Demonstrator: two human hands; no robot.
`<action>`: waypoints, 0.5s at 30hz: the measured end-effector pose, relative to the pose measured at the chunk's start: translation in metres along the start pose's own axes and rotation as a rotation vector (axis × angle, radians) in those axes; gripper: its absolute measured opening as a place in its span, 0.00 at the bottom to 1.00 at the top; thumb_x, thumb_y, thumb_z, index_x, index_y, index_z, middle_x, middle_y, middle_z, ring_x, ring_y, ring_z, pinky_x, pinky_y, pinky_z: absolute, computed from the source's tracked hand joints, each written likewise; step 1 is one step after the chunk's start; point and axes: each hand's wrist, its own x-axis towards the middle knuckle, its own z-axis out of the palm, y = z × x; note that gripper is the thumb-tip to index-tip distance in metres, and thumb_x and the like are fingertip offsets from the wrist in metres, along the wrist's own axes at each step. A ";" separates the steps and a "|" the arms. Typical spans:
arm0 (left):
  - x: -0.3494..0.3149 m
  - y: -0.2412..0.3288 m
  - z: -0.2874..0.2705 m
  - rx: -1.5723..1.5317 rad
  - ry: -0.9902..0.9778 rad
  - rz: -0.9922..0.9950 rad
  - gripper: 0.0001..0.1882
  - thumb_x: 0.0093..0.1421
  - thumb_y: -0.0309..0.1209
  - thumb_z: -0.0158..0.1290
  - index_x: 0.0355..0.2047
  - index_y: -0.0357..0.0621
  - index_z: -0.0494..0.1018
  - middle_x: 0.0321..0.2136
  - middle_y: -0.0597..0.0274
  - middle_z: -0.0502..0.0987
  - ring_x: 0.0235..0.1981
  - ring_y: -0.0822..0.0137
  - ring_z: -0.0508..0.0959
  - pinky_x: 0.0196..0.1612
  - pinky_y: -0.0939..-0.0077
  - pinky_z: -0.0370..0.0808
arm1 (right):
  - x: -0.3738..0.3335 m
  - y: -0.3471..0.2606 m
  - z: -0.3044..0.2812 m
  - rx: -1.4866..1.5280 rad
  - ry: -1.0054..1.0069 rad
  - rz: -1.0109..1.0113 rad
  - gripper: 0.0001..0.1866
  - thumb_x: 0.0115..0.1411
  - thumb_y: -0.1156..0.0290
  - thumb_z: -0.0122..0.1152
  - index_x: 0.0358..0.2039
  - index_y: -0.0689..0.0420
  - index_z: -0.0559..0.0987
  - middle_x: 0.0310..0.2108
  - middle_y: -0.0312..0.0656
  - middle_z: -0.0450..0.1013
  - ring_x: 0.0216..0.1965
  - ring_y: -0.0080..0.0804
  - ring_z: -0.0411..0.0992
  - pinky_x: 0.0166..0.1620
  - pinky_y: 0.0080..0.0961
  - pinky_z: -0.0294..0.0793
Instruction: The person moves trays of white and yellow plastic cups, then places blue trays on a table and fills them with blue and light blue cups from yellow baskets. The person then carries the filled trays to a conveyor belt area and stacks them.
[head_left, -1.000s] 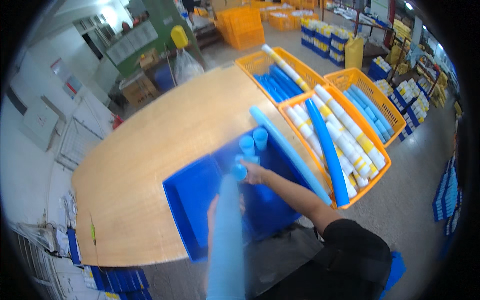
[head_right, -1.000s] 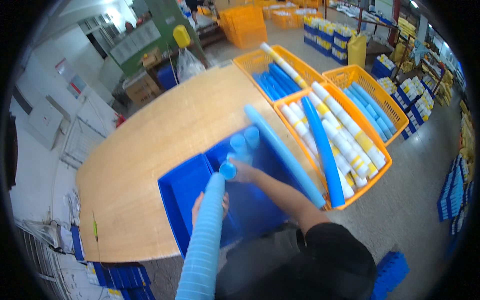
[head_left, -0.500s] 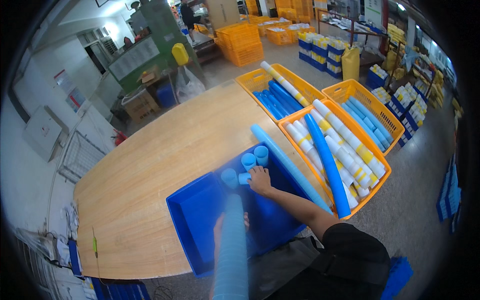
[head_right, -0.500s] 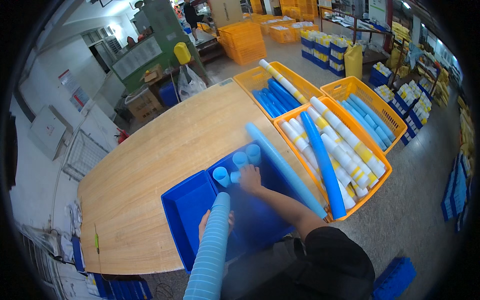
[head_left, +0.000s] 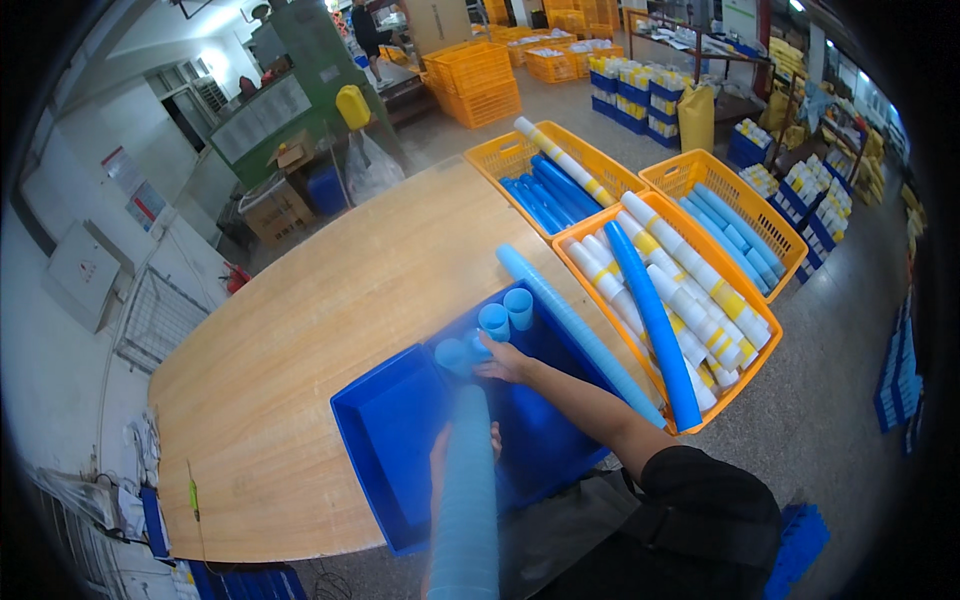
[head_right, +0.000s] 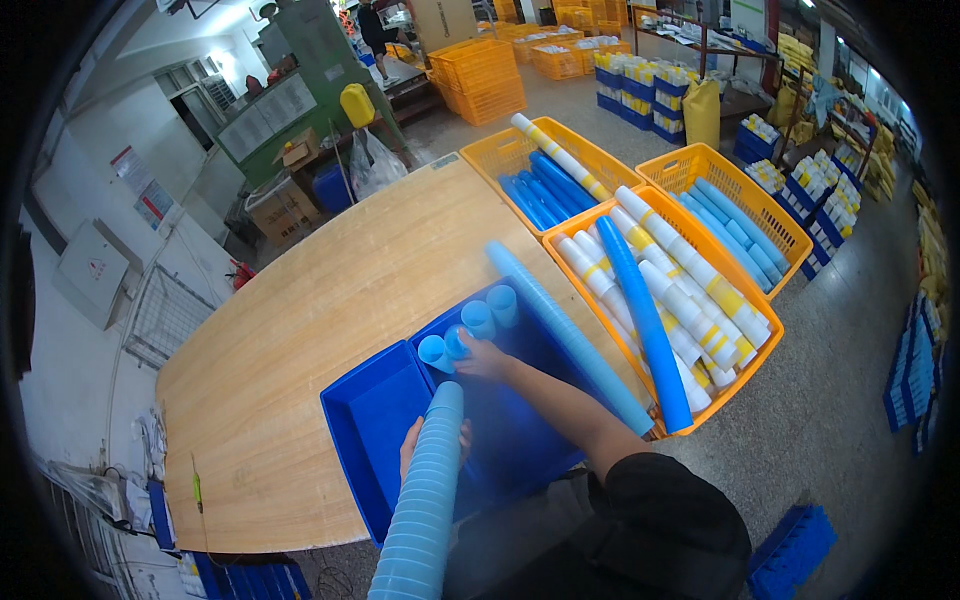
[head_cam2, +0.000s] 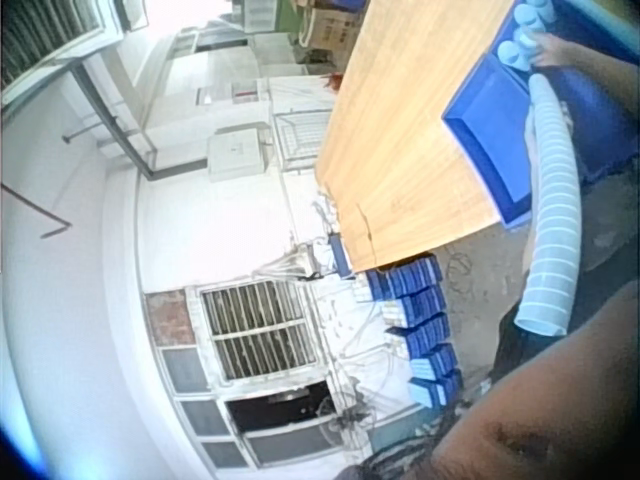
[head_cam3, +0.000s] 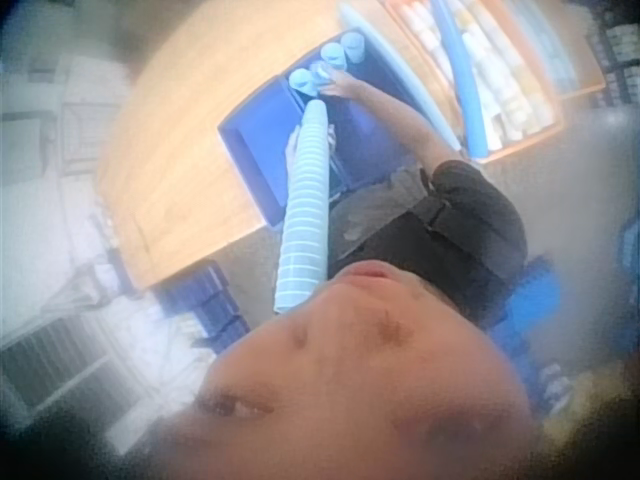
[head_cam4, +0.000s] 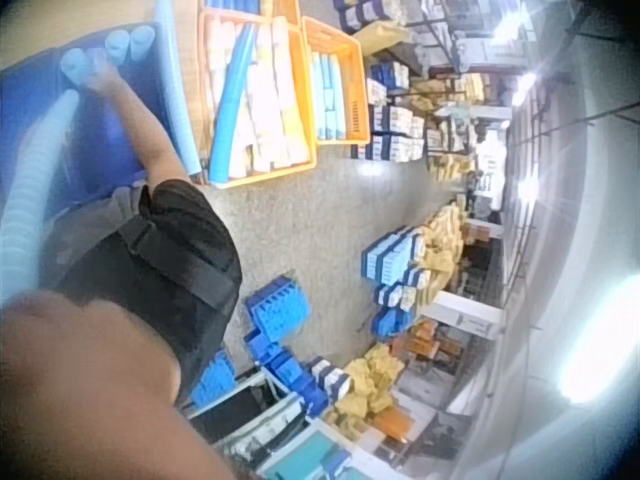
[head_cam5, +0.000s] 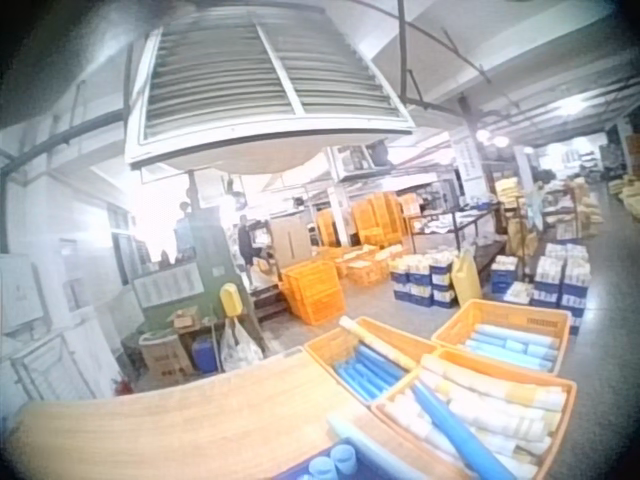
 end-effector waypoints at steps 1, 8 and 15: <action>0.000 -0.001 0.001 0.034 -0.012 0.011 0.37 0.65 0.43 0.53 0.65 0.32 0.55 0.52 0.36 0.64 0.46 0.50 0.74 0.43 0.60 0.81 | 0.004 -0.001 0.004 0.079 -0.011 0.010 0.38 0.68 0.41 0.52 0.66 0.57 0.63 0.61 0.48 0.67 0.61 0.47 0.67 0.60 0.46 0.68; -0.004 -0.007 0.007 0.043 0.017 0.042 0.26 0.70 0.40 0.46 0.58 0.28 0.65 0.48 0.33 0.70 0.44 0.48 0.76 0.43 0.60 0.80 | -0.028 0.003 0.025 -0.209 0.096 0.012 0.35 0.65 0.38 0.54 0.59 0.56 0.70 0.55 0.43 0.71 0.55 0.38 0.69 0.56 0.39 0.67; 0.016 -0.016 0.022 0.430 -0.196 0.050 0.26 0.71 0.39 0.46 0.57 0.24 0.64 0.46 0.33 0.71 0.47 0.46 0.77 0.47 0.58 0.81 | -0.115 0.014 0.012 0.104 -0.056 0.122 0.26 0.68 0.42 0.51 0.47 0.54 0.74 0.46 0.41 0.72 0.47 0.39 0.71 0.57 0.41 0.68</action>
